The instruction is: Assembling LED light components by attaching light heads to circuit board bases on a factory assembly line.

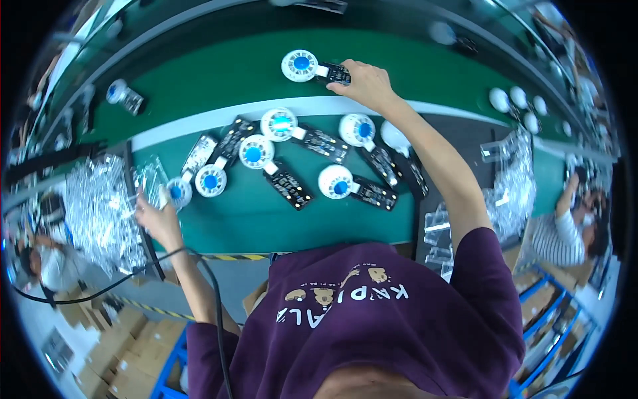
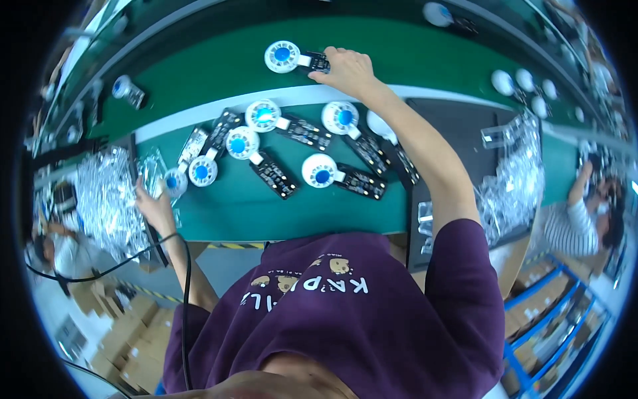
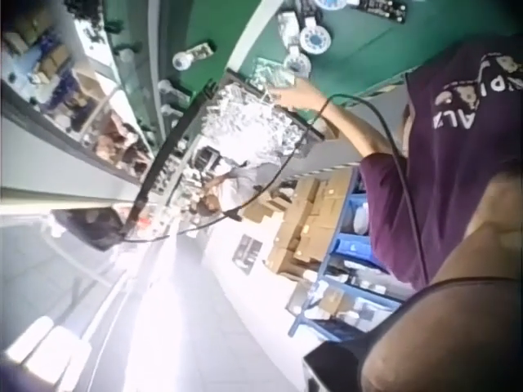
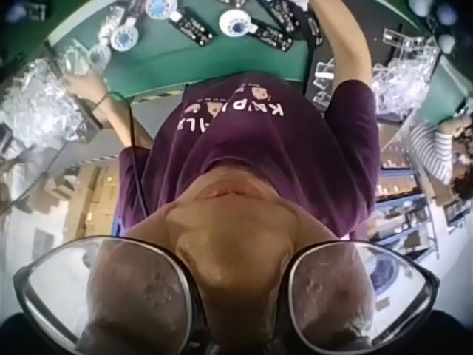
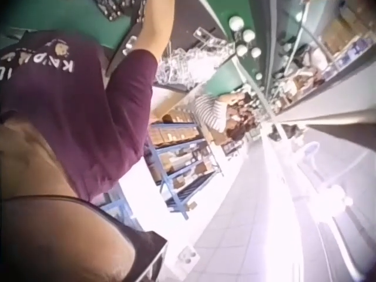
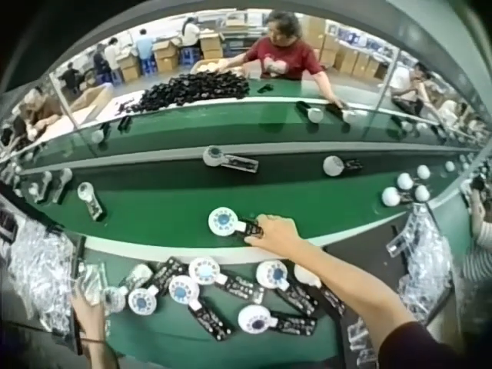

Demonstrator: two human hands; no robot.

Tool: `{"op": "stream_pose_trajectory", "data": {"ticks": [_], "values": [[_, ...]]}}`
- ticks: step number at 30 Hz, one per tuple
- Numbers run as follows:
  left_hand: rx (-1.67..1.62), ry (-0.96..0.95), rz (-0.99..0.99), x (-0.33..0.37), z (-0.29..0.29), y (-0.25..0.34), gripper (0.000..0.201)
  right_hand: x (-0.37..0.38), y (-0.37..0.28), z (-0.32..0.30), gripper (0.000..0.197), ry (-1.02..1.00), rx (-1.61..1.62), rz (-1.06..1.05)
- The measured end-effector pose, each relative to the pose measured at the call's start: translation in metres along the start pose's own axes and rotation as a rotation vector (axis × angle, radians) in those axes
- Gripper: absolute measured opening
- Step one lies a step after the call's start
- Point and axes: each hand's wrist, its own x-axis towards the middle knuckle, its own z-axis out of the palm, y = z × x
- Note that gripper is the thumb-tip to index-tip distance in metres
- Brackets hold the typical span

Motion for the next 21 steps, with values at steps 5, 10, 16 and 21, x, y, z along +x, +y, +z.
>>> {"op": "stream_pose_trajectory", "data": {"ticks": [5,10,16,21], "values": [[-0.568,-0.078,0.581,-0.034,-0.005,0.099,0.024,-0.079,0.019,-0.055,0.051,0.150,0.133,0.379],[-1.440,-0.977,0.015,-0.070,0.025,0.215,0.019,-0.159,0.064,-0.076,0.052,0.241,0.080,0.670],[-1.714,-1.718,-0.149,-0.149,0.045,0.362,0.058,-0.219,0.096,-0.059,0.055,0.412,0.025,0.700],[-1.615,-2.120,-0.579,-0.185,0.084,0.392,0.073,-0.202,0.051,-0.097,0.060,0.839,1.327,0.310]]}}
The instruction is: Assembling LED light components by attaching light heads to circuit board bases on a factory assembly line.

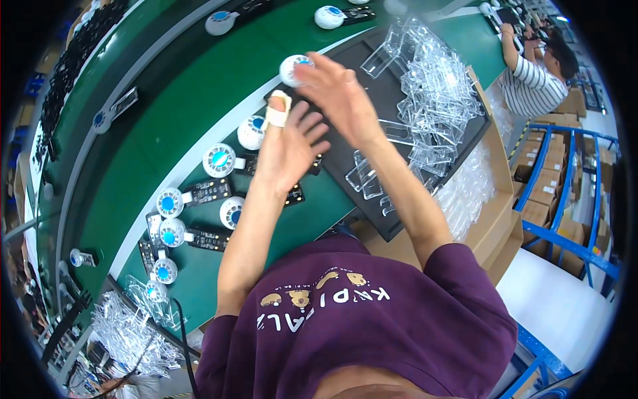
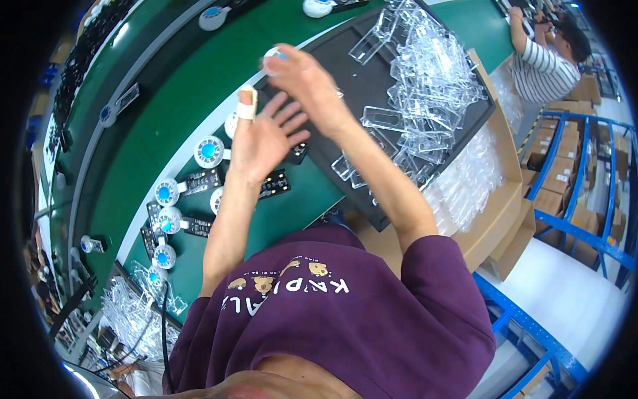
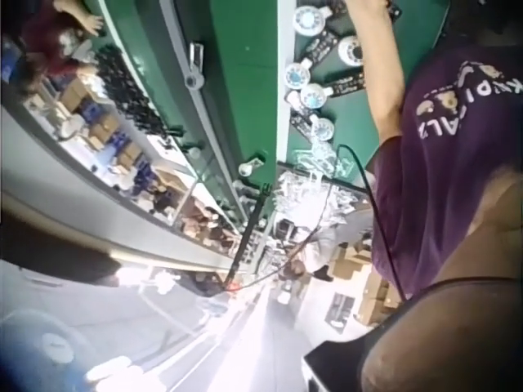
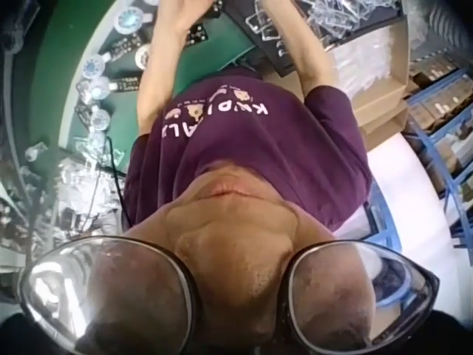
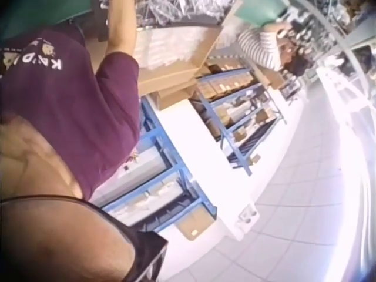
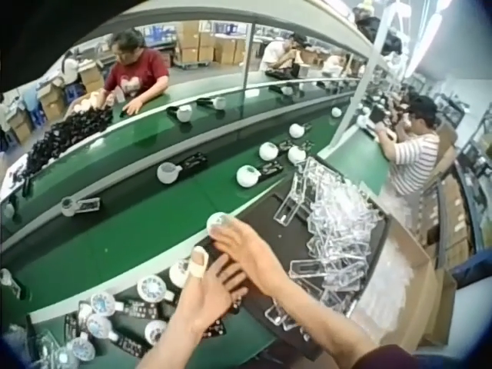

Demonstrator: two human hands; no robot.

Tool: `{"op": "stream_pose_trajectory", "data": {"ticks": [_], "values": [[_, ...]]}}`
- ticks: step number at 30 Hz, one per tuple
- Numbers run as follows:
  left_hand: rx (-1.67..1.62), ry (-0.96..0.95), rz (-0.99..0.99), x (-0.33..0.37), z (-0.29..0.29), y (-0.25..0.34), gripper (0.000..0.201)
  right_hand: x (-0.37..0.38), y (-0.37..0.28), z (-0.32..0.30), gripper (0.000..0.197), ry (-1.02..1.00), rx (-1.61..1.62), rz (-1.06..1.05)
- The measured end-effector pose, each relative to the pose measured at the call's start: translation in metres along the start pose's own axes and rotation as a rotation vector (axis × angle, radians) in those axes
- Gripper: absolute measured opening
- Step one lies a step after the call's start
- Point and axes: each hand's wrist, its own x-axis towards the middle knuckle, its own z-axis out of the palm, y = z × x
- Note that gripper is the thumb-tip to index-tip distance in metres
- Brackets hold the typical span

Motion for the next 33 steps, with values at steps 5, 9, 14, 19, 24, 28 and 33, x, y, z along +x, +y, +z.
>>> {"op": "stream_pose_trajectory", "data": {"ticks": [5,9,14,19,24,28,33], "values": [[0.035,0.075,0.119,0.019,0.035,-0.031,0.080,0.007,0.013,0.006,0.037,-0.319,0.802,0.254],[1.475,0.567,1.196,0.019,0.044,-0.003,0.084,-0.005,0.008,0.018,0.034,-0.090,0.877,0.327],[1.978,0.402,1.304,0.011,0.060,0.015,0.080,-0.006,0.018,0.014,0.035,-0.145,1.182,0.244],[1.728,0.380,1.420,0.037,0.046,0.054,0.073,0.010,-0.030,0.026,0.038,0.046,0.387,0.254],[1.013,1.096,0.981,0.055,-0.041,0.168,0.086,0.034,0.033,-0.123,0.050,0.463,-0.997,0.185],[0.632,1.073,0.573,0.086,-0.078,0.220,0.099,0.059,0.066,-0.137,0.072,0.578,-1.453,0.212],[0.738,1.111,0.564,0.131,-0.085,0.254,0.094,0.080,0.077,-0.118,0.080,0.620,-1.701,0.419]]}}
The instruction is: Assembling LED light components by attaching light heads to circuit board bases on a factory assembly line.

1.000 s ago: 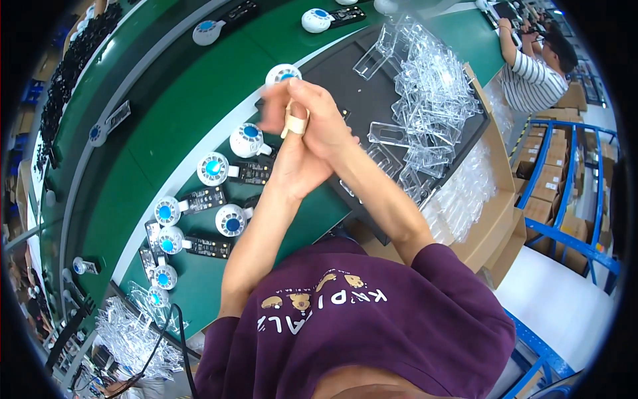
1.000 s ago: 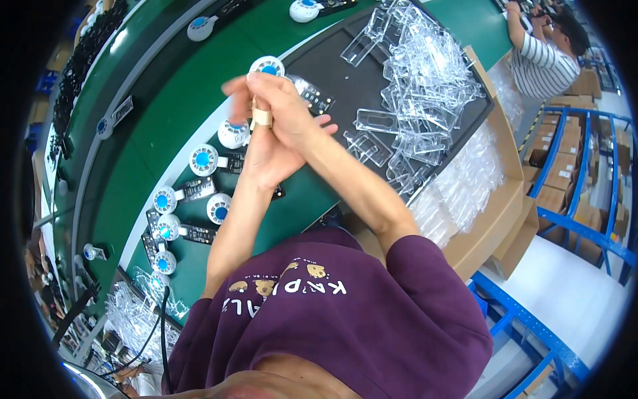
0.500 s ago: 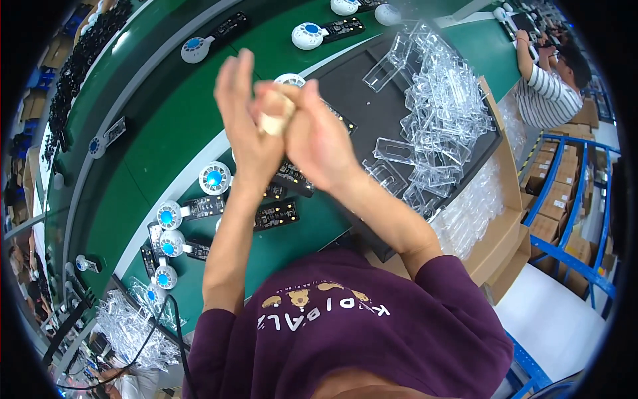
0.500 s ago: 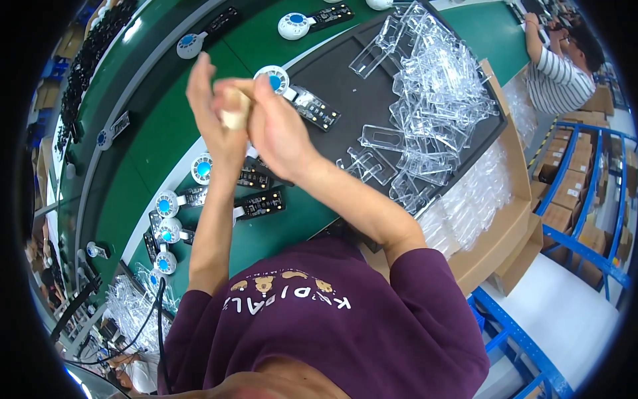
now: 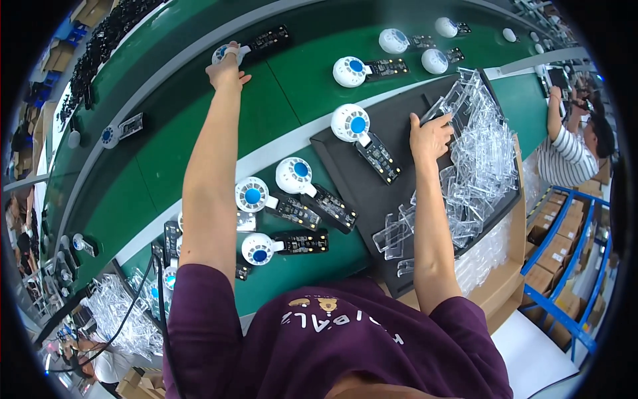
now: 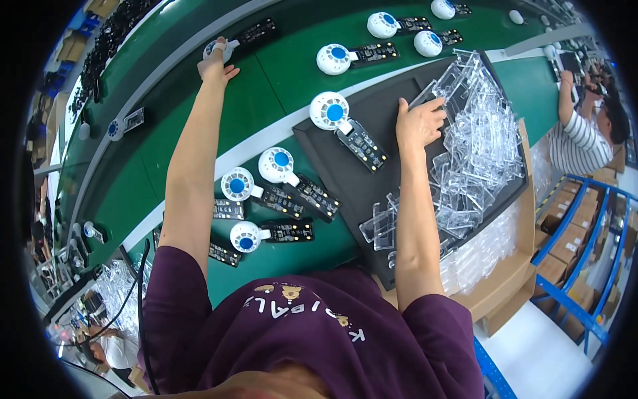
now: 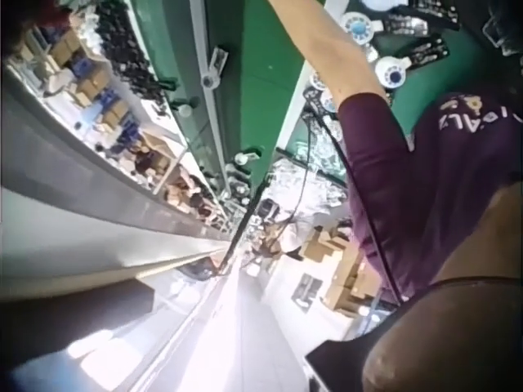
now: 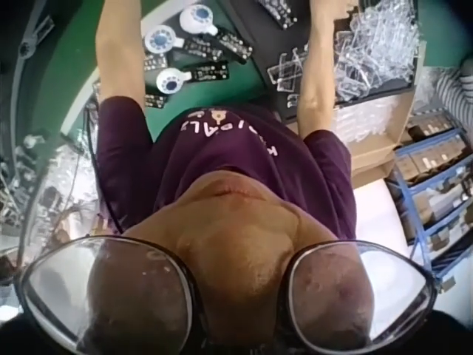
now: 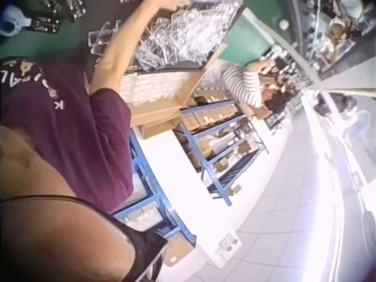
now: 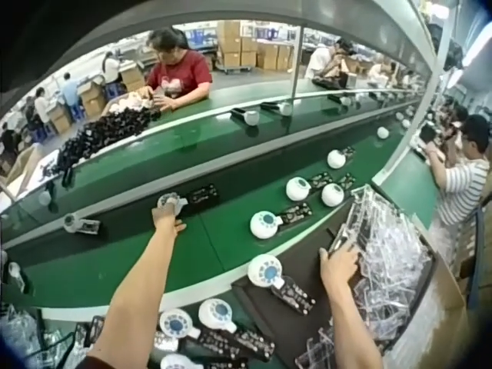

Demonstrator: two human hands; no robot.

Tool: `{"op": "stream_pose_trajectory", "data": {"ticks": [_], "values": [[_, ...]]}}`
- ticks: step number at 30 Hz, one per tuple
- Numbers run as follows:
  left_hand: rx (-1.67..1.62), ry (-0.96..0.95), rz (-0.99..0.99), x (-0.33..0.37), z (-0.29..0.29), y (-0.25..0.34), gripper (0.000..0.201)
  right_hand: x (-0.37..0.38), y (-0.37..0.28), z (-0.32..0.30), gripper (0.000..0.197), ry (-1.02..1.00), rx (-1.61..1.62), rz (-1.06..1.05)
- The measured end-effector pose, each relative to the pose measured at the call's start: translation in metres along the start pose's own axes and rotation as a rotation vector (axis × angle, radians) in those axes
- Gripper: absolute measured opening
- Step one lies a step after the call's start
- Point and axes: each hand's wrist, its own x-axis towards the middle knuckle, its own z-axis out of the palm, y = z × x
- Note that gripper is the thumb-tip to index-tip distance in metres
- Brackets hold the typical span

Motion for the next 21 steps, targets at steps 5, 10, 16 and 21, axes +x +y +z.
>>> {"op": "stream_pose_trajectory", "data": {"ticks": [5,10,16,21], "values": [[-0.211,0.155,0.334,-0.007,0.005,0.001,0.080,0.017,0.032,0.032,0.068,0.064,0.134,-0.040],[-0.554,0.064,0.601,-0.065,-0.033,0.014,0.070,-0.025,0.031,-0.062,0.054,-0.674,1.399,0.282],[-0.623,-0.231,0.400,-0.166,-0.071,0.020,0.062,-0.096,-0.045,-0.130,0.049,-0.433,0.855,-0.697],[-0.585,-0.304,0.248,-0.209,-0.074,0.007,0.062,-0.153,-0.083,-0.132,0.051,-0.209,0.631,-1.023]]}}
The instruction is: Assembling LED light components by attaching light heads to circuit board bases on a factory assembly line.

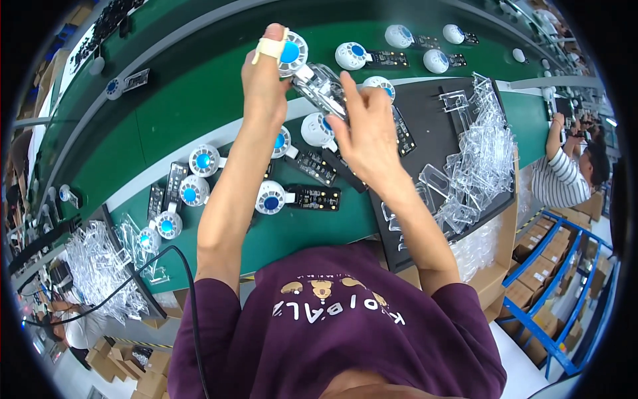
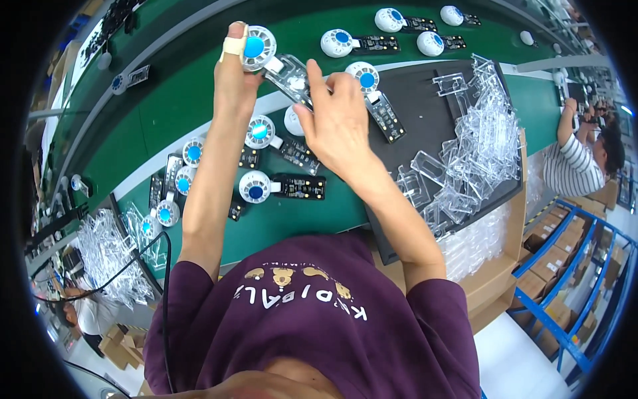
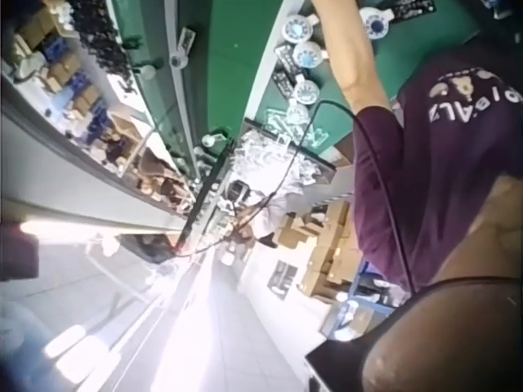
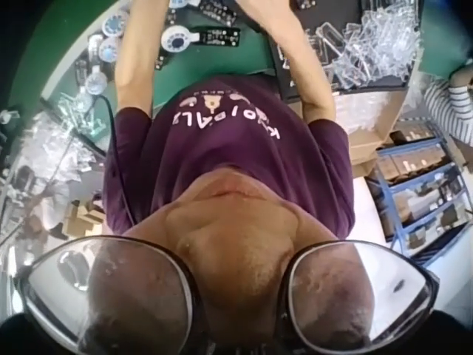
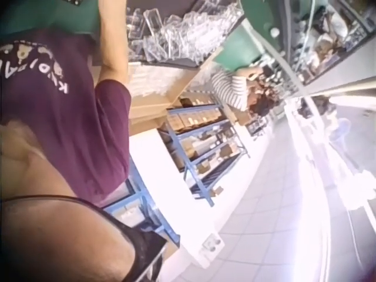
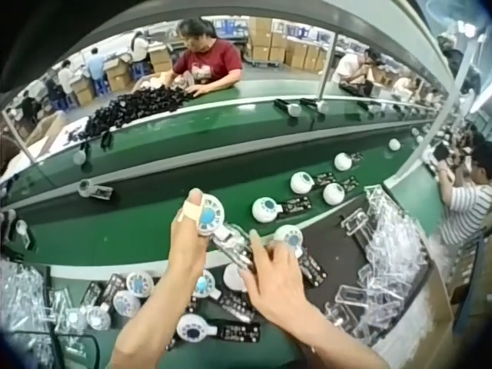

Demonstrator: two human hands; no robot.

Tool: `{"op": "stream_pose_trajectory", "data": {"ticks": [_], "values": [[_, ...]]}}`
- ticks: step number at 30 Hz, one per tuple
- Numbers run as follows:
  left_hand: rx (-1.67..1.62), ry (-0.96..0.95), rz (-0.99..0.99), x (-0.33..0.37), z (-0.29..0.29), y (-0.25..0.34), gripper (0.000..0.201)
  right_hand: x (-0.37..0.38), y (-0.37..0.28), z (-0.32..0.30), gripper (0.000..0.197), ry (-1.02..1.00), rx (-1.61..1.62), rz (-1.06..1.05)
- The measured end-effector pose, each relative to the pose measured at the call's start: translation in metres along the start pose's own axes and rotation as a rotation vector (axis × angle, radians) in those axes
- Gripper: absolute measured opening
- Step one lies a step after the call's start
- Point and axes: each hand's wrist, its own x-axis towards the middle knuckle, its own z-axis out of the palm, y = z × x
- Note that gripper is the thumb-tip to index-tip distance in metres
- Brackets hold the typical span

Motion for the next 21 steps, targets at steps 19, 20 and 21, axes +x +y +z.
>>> {"op": "stream_pose_trajectory", "data": {"ticks": [19,20,21], "values": [[-0.227,-0.264,-0.124,-0.061,-0.023,-0.023,0.051,-0.013,0.003,0.008,0.052,-0.039,0.009,-0.298],[-0.208,-0.240,-0.090,-0.063,-0.023,-0.022,0.050,-0.011,-0.001,0.011,0.046,0.025,0.260,-0.059],[-0.195,-0.226,-0.063,-0.068,-0.015,-0.018,0.048,-0.010,-0.002,0.012,0.041,0.099,0.497,0.188]]}}
